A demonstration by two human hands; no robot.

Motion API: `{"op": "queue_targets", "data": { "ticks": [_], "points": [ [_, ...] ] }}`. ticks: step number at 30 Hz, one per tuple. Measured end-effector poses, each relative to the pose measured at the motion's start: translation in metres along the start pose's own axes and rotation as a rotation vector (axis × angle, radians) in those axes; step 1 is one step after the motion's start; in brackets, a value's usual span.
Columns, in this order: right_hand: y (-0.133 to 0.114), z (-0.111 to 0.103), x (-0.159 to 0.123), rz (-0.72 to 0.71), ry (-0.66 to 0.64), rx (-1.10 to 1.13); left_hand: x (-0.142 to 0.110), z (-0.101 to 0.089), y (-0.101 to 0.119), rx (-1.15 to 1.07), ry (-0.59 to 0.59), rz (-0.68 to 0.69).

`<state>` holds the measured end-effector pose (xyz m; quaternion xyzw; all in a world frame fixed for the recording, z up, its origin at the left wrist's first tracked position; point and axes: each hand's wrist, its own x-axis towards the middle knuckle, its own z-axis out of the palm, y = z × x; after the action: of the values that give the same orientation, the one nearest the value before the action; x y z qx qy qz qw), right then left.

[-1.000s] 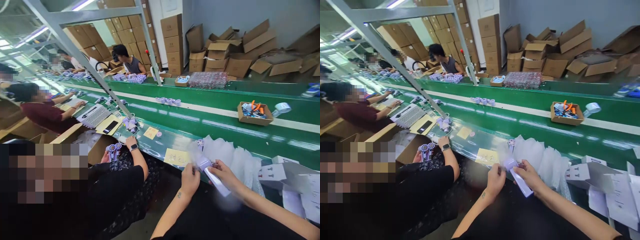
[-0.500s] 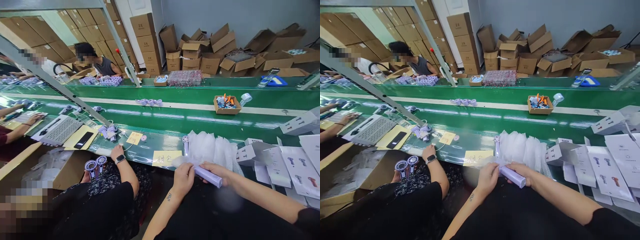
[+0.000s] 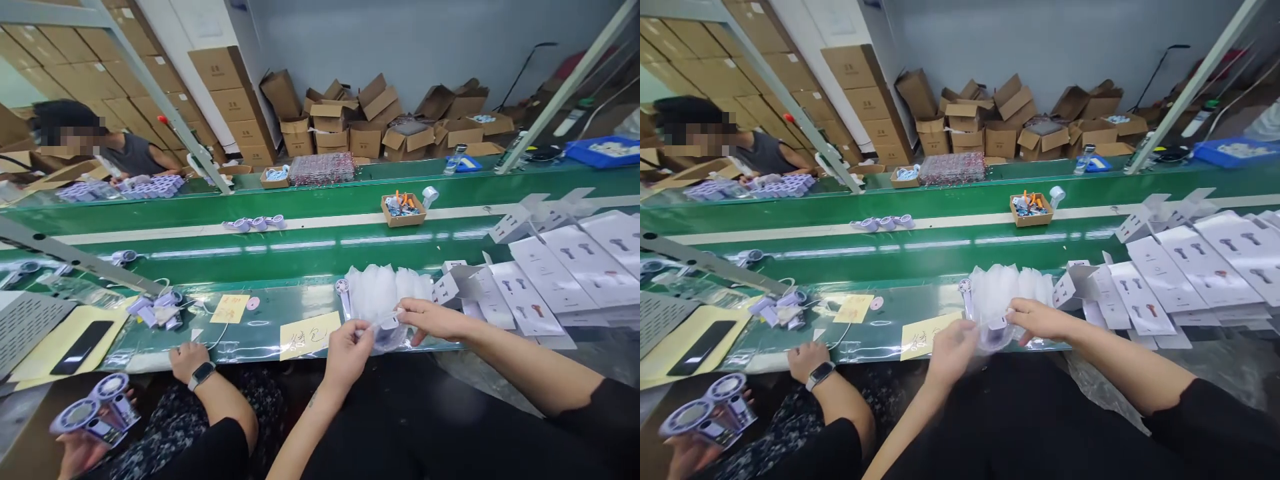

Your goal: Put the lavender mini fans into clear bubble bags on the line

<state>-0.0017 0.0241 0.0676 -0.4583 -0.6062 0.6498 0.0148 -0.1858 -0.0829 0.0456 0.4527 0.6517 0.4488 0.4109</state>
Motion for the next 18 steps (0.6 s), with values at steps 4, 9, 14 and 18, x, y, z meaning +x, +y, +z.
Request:
{"op": "queue_targets", "data": {
  "ticks": [4, 9, 14, 18],
  "points": [
    [-0.014, 0.003, -0.020, -0.215, 0.028, 0.087, 0.004, -0.012, 0.013, -0.145, 0.026, 0.010],
    [-0.005, 0.013, -0.023, -0.438, 0.343, -0.073, 0.017, -0.015, 0.023, -0.028, -0.058, 0.202],
    [0.008, -0.003, -0.029, -0.406, 0.445, -0.267, 0.034, -0.001, 0.042, -0.034, -0.071, 0.135],
    [0.006, -0.020, -0.041, -0.321, 0.366, 0.014, 0.040, 0.009, 0.055, -0.316, -0.044, 0.041]
  ]
}}
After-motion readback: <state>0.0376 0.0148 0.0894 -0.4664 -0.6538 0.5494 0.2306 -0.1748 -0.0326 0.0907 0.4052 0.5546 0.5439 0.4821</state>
